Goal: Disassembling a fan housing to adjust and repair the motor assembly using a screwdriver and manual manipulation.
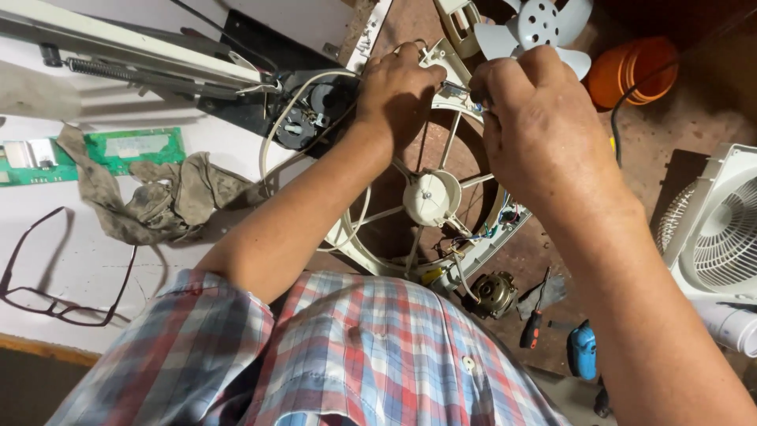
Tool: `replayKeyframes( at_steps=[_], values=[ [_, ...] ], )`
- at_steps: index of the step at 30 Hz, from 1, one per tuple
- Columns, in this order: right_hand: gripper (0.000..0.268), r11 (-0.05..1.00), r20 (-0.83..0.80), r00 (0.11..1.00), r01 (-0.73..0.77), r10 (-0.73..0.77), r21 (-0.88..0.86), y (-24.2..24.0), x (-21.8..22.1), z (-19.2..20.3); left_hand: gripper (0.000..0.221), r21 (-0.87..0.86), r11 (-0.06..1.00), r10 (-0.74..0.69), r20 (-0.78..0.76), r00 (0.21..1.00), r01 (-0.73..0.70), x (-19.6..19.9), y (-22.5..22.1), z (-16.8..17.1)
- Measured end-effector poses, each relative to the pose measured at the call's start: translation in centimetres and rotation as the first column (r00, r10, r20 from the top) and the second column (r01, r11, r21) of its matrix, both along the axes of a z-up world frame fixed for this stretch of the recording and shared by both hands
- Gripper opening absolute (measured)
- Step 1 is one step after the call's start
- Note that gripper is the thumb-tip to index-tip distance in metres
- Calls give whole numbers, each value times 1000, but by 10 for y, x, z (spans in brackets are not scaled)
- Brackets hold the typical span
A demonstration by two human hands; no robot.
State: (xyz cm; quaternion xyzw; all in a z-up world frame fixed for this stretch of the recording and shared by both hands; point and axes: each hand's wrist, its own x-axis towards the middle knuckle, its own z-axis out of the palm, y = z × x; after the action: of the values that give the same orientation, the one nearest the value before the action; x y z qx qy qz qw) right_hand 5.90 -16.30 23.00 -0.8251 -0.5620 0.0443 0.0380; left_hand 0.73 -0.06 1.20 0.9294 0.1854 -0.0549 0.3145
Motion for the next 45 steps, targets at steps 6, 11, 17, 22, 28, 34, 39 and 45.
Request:
replayKeyframes(
  at_steps=[6,11,17,22,28,34,39,45],
  values=[
    [71,945,61,971,241,-233,-223,9,-3,16,53,234,972,-14,62,998,-1,-5,-5,-6],
    [19,984,91,985,155,-147,-85,1,5,0,45,30,997,74,33,997,-75,-13,1,29],
    [42,984,-99,979,172,-175,-41,-2,-2,13,51,77,996,25,160,987,-37,-9,-1,5],
    [29,957,166,960,252,-227,-144,-15,10,-6,39,76,993,60,298,953,-87,-10,-1,-8],
    [43,999,138,990,-28,24,30,-21,8,-10,38,195,980,-12,285,959,-45,-4,-1,-14],
    [40,997,57,997,43,-47,68,-32,8,-5,42,468,878,-71,340,938,-104,-14,-8,5],
    [31,989,104,993,34,-49,142,-52,7,-28,21,419,900,-90,446,890,-119,-9,-9,3],
    [29,875,-355,882,410,-309,256,-110,-18,-5,16,502,864,-264,381,886,41,0,-5,2]
  ],
)
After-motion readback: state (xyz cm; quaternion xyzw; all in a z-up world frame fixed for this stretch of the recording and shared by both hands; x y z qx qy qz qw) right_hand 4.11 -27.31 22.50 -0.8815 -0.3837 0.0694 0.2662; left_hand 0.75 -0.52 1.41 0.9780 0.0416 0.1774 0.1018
